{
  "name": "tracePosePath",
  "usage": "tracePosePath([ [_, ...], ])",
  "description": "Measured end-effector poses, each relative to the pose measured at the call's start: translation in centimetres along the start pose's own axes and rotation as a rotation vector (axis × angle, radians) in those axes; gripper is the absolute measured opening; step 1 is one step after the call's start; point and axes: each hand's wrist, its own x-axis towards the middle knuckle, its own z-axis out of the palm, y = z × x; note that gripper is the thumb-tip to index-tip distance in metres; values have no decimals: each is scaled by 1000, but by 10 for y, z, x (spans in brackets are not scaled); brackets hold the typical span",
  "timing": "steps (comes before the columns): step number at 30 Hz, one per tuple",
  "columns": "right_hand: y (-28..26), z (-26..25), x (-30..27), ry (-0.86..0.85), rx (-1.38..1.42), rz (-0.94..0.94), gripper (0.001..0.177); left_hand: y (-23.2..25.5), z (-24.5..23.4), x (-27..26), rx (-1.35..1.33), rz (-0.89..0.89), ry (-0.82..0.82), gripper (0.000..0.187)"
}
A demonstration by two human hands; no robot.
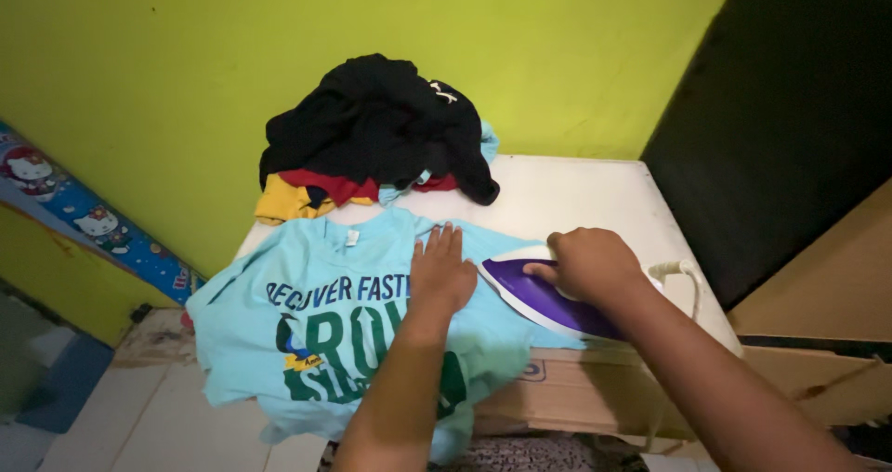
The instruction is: The person irons a light blue t-shirt on a white surface. They use a purple and white iron to smooth the fabric, moving it back and forth across the shirt's body and sleeves. The person adjusts the shirt's position and flips it over to iron the other side.
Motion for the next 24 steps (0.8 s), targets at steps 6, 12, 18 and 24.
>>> tracePosePath([
  [6, -4, 2, 9, 22, -26, 52, 61, -1, 3, -6, -11, 46, 87, 64],
  [12, 7, 15, 46, 89, -21, 93, 59, -1, 0, -10, -72, 76, 99, 63],
  [18, 13, 29, 79, 159, -2, 189, 55, -1, 2, -11, -108, 52, 178, 68],
  [24, 14, 37, 96, 206, 14, 256, 56, 0, 2, -9, -128, 40, 182, 65],
])
